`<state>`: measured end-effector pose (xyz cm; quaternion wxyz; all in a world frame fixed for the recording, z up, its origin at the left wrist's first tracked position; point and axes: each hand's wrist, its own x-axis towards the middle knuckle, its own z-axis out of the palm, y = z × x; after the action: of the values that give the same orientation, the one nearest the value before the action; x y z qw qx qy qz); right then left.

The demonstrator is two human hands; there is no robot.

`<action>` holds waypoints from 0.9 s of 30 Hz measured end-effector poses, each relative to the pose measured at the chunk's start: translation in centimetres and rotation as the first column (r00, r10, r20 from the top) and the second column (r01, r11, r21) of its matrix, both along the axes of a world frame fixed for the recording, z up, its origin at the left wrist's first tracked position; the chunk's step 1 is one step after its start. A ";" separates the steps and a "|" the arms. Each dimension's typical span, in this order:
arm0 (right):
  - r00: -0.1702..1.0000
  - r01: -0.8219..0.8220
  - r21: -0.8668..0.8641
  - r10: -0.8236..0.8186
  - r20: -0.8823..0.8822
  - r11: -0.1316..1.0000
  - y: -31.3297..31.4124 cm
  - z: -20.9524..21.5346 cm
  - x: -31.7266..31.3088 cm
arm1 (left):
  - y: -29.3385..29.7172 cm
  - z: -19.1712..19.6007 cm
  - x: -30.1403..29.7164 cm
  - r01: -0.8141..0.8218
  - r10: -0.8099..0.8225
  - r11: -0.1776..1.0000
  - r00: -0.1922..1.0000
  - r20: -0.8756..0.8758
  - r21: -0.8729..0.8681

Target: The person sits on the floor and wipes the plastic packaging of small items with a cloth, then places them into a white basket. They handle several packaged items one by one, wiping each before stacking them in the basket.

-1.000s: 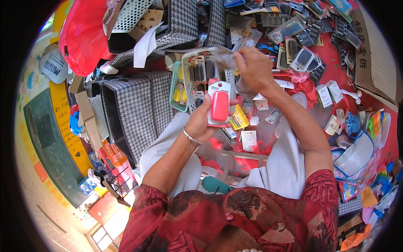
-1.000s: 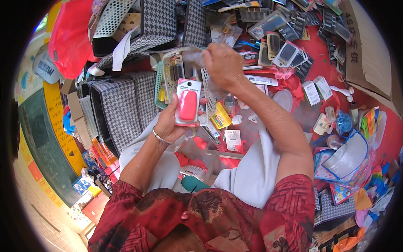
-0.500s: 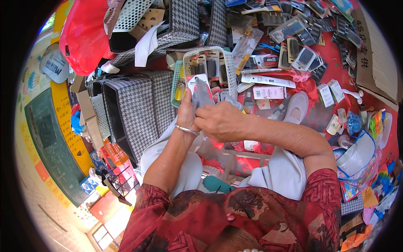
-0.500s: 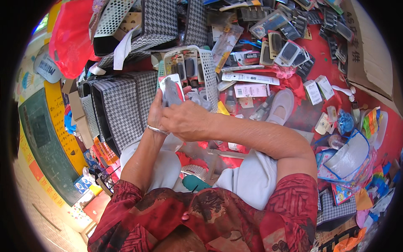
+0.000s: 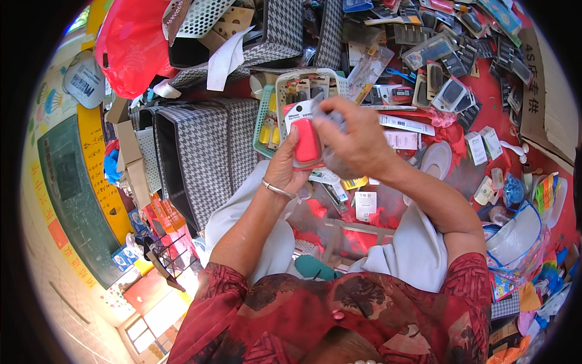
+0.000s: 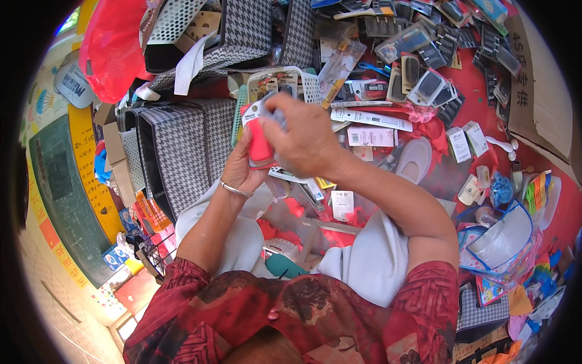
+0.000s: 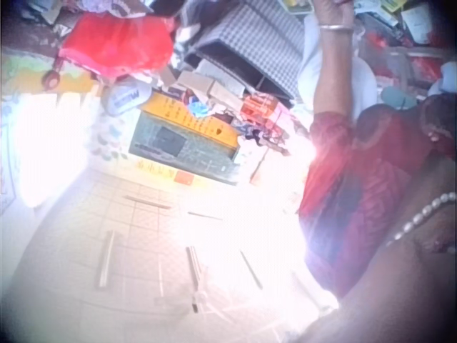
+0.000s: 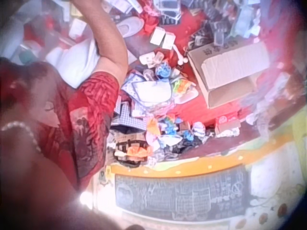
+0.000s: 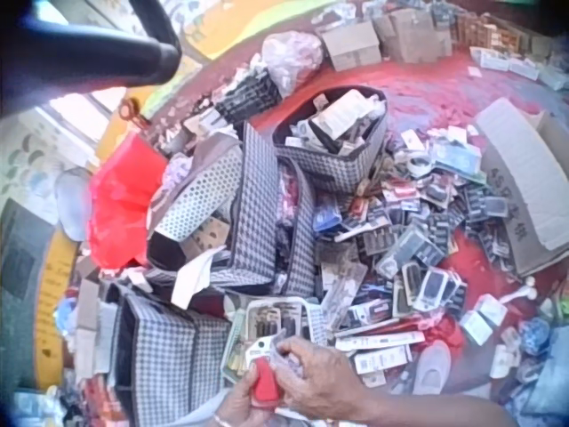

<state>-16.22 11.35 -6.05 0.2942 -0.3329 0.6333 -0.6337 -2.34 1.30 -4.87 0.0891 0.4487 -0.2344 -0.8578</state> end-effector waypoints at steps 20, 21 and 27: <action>0.990 0.099 -0.126 -0.085 0.111 0.987 1.4 2.4 -2.0 | -0.3 0.0 0.2 0.155 -0.147 0.987 0.979 0.140 -0.050; 0.998 0.054 -0.191 -0.049 0.032 0.980 1.1 2.4 -1.3 | 0.4 0.0 0.3 0.267 -0.248 0.954 0.958 0.144 -0.135; 0.907 -0.164 -0.099 0.110 -0.407 0.981 -0.4 -2.6 -0.1 | 1.5 0.5 0.2 0.555 -0.381 0.721 0.818 0.432 -0.415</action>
<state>-16.36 10.98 -8.60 0.1802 -0.5174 0.6119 -0.5704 -2.17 2.83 -4.39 -0.0539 0.4631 -0.5764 -0.6711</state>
